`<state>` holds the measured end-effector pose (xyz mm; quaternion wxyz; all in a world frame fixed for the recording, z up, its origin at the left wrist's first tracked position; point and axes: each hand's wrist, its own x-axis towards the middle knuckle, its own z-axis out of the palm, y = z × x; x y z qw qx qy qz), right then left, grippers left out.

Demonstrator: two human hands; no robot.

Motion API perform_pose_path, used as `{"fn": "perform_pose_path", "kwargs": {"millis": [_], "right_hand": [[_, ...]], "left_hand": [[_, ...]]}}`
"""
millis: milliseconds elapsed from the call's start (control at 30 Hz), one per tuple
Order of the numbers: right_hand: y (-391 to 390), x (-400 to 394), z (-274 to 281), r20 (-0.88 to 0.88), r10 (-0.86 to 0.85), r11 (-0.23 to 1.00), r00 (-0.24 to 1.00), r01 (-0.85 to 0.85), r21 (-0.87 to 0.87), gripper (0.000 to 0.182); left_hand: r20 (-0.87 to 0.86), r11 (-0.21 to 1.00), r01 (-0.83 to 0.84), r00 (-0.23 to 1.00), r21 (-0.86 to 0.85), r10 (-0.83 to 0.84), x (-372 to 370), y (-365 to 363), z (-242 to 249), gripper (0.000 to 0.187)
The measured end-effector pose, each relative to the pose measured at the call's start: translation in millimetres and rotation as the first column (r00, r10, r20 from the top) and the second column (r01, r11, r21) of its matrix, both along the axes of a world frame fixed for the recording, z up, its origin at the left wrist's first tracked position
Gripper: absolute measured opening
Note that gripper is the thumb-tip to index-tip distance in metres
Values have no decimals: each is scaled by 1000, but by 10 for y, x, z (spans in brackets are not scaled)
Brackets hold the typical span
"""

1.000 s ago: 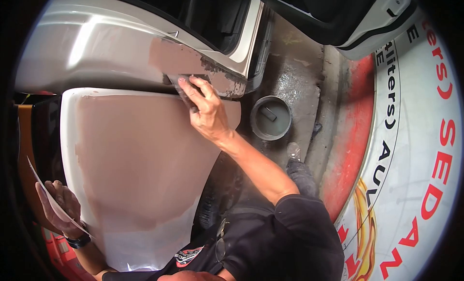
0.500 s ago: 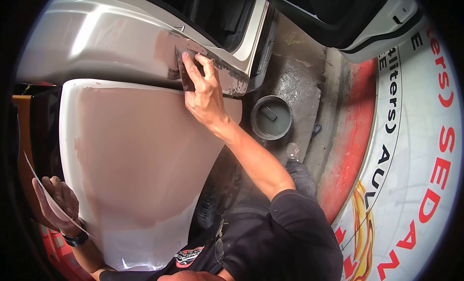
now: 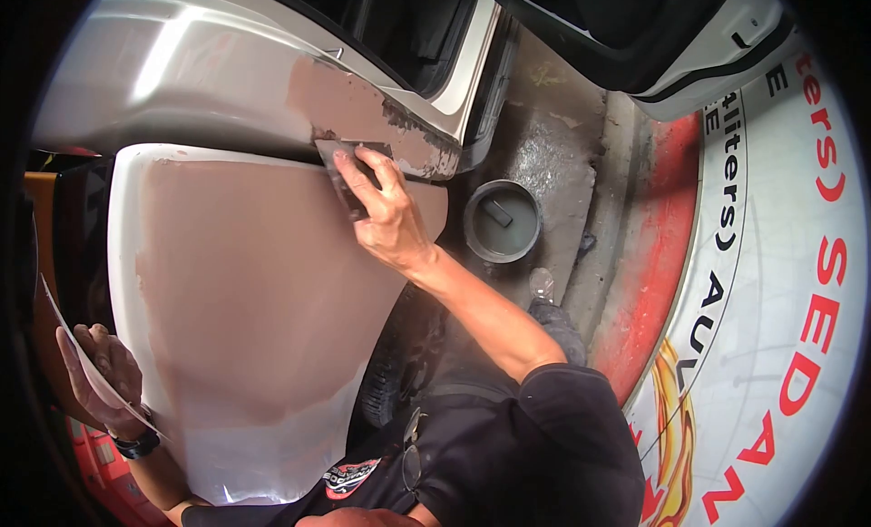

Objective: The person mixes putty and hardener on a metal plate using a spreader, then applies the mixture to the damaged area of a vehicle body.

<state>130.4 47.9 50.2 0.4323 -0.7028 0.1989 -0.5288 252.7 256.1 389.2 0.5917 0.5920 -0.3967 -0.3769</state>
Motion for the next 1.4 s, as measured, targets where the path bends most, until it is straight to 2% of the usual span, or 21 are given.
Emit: {"fn": "perform_pose_path", "kwargs": {"millis": [100, 200, 267, 367, 533, 600, 733, 767, 1000, 1033, 1100, 1133, 1233, 1267, 1300, 1367, 1400], "right_hand": [[-177, -106, 127, 29, -83, 995, 996, 82, 54, 64], [-355, -22, 232, -10, -145, 984, 989, 145, 100, 63], [-447, 94, 236, 10, -177, 982, 984, 176, 71, 65], [-505, 164, 306, 14, -194, 976, 981, 191, 108, 65], [-410, 255, 273, 8, -220, 976, 976, 220, 5, 69], [-314, 255, 268, 30, -213, 976, 977, 214, -36, 72], [-150, 202, 238, 46, -128, 991, 991, 130, -43, 78], [-109, 205, 213, 55, -103, 994, 993, 104, -24, 85], [86, 135, 132, 16, -50, 998, 999, 51, -22, 90], [92, 123, 124, 4, -55, 998, 998, 55, -33, 90], [105, 98, 90, -1, -50, 999, 999, 50, -5, 86], [107, 77, 80, -3, -47, 999, 999, 47, 7, 85], [105, -112, 82, 11, -51, 997, 999, 50, 65, 73], [75, -236, 101, -50, -18, 993, 999, 24, 118, 74], [9, -333, 154, -76, -81, 996, 994, 83, 24, 71], [-116, -504, 381, -52, -56, 998, 997, 54, -35, 64], [-189, -581, 487, 22, -14, 986, 1000, 17, -163, 61]], "left_hand": [[27, 1000, 14, 1000, -2, -14, 15, 12, -9, 40], [60, 1000, -11, 998, -5, 11, 12, 21, -13, 40], [78, 999, -35, 996, -8, 35, 15, 30, -27, 41], [67, 1000, 8, 998, -11, -7, 25, 21, -33, 41], [119, 976, -191, 972, -100, 202, 20, 78, -74, 41], [131, 977, -183, 972, -112, 197, -62, 15, -97, 41], [103, 1000, -26, 994, -11, 27, -107, -91, -34, 40], [93, 1000, -29, 995, -13, 30, -101, -78, -33, 40], [57, 992, -74, 995, -105, 80, 11, 99, -94, 38], [55, 986, -118, 991, -119, 125, 32, 144, -106, 38], [39, 996, -54, 998, -78, 57, 92, 159, -79, 40], [19, 998, 57, 998, -27, -56, 138, 118, -49, 40], [-56, 998, 62, 996, -7, -63, 223, 220, -14, 42], [107, 995, -55, 992, -89, 65, 192, 254, -99, 42], [261, 969, -178, 940, -170, 218, 154, 295, -182, 42], [200, 916, -392, 894, -88, 402, -127, -33, -169, 41], [44, 924, -377, 926, 66, 375, -172, -104, -79, 40]]}}
